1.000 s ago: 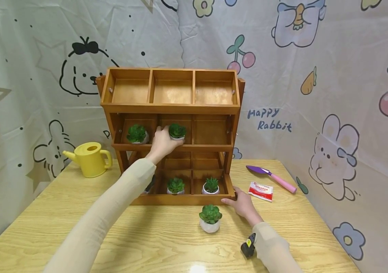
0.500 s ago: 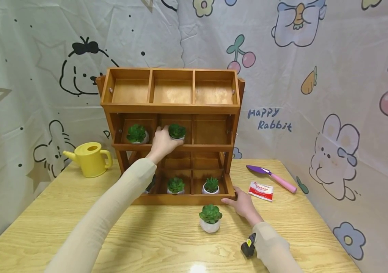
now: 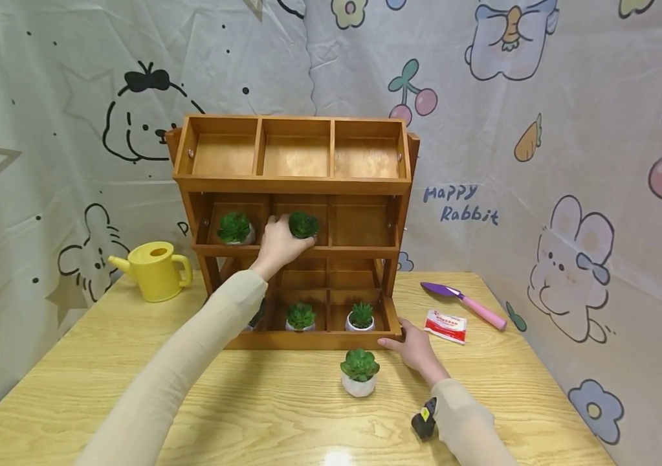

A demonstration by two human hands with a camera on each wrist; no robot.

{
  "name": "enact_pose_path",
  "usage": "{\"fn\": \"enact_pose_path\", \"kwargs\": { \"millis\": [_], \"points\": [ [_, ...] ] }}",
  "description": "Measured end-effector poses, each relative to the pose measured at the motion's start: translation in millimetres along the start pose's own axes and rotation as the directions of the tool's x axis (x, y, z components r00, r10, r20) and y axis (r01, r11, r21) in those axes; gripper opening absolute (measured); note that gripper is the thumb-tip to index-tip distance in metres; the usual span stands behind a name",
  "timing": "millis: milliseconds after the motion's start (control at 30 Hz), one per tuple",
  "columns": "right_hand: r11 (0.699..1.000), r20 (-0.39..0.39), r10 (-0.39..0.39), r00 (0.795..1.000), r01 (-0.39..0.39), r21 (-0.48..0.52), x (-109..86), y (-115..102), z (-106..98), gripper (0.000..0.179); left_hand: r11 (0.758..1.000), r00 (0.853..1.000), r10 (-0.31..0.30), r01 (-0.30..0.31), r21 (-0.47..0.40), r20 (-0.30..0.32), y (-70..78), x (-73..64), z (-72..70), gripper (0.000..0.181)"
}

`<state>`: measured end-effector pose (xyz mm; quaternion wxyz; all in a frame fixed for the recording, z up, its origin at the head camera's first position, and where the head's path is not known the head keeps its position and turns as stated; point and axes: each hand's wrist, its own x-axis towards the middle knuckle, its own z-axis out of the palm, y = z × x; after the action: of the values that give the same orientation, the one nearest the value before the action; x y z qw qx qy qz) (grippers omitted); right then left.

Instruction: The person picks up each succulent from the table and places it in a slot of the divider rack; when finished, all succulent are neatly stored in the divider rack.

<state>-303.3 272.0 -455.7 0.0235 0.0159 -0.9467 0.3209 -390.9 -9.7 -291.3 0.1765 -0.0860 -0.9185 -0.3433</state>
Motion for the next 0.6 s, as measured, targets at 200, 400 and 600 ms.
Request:
{"fn": "enact_pose_path", "kwargs": {
  "millis": [200, 400, 600],
  "points": [
    [1.0, -0.004, -0.005, 1.0, 0.005, -0.006, 0.3, -0.2, 0.1, 0.084, 1.0, 0.999, -0.024, 0.024, 0.001, 0.022, 0.5, -0.2, 0.0, 0.075],
    [1.0, 0.003, 0.003, 1.0, -0.003, 0.002, 1.0, 0.8, 0.9, 0.084, 1.0, 0.999, -0.02, 0.02, -0.005, 0.026, 0.0, -0.9, 0.6, 0.076],
    [1.0, 0.001, 0.006, 1.0, -0.006, 0.005, 1.6, 0.1, 0.9, 0.084, 1.0, 1.0, -0.014, 0.014, -0.006, 0.019, -0.3, -1.2, 0.2, 0.076]
  ]
}}
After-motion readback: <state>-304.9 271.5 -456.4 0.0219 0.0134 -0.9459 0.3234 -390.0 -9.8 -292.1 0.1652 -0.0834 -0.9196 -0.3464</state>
